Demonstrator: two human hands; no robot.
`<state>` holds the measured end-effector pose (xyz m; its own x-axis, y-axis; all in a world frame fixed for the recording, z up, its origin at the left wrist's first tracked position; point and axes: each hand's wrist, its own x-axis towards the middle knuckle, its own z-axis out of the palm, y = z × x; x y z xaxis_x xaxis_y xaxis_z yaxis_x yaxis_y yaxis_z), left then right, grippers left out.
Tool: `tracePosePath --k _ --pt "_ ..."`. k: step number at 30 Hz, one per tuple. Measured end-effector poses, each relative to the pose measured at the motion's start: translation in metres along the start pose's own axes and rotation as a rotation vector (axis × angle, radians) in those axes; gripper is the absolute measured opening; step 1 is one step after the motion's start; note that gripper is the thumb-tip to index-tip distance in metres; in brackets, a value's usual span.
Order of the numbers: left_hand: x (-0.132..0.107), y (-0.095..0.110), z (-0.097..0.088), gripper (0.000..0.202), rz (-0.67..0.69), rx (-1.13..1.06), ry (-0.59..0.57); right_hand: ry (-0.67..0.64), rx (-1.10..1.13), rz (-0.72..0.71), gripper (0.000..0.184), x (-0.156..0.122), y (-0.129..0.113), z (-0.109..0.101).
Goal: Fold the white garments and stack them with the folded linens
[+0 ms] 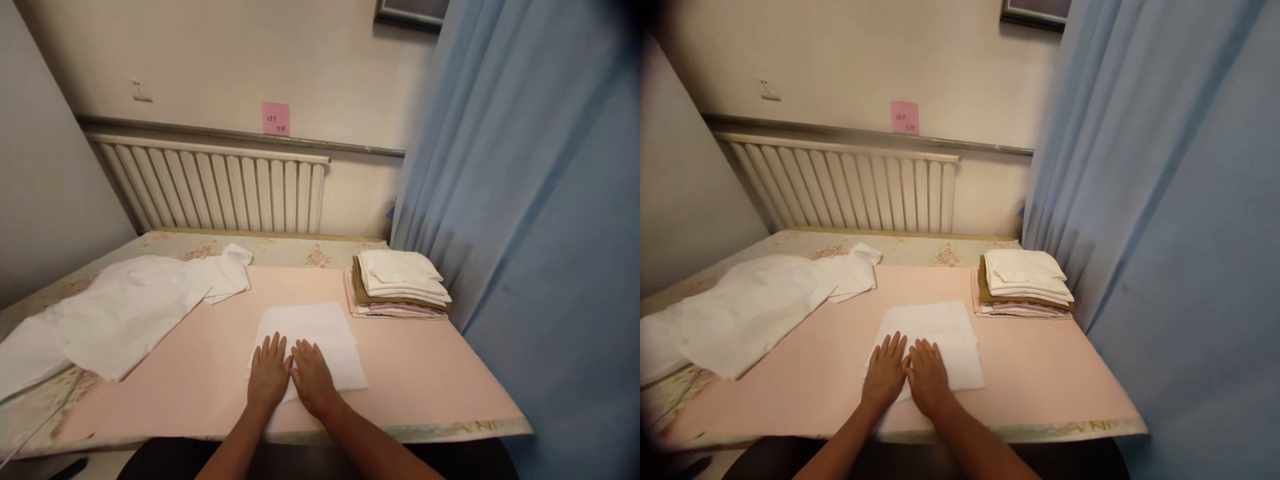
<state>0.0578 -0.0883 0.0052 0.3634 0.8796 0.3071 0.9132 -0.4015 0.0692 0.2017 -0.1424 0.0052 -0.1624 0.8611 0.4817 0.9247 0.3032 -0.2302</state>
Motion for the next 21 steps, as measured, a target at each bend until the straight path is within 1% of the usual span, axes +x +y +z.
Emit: tracePosePath --k 2,6,11,21 --pt "0.000 0.000 0.000 0.053 0.001 -0.004 -0.003 -0.003 0.009 0.001 0.044 -0.006 -0.003 0.001" --pt "0.001 0.000 0.001 0.054 -0.006 -0.022 0.006 0.012 -0.010 0.027 0.048 -0.015 0.004 -0.001" --pt "0.001 0.001 0.001 0.054 -0.014 -0.023 0.012 0.004 -0.067 0.032 0.055 -0.021 0.010 -0.008" --pt "0.001 0.003 0.000 0.054 -0.005 -0.001 0.017 -0.034 -0.053 0.021 0.064 -0.037 0.016 -0.021"
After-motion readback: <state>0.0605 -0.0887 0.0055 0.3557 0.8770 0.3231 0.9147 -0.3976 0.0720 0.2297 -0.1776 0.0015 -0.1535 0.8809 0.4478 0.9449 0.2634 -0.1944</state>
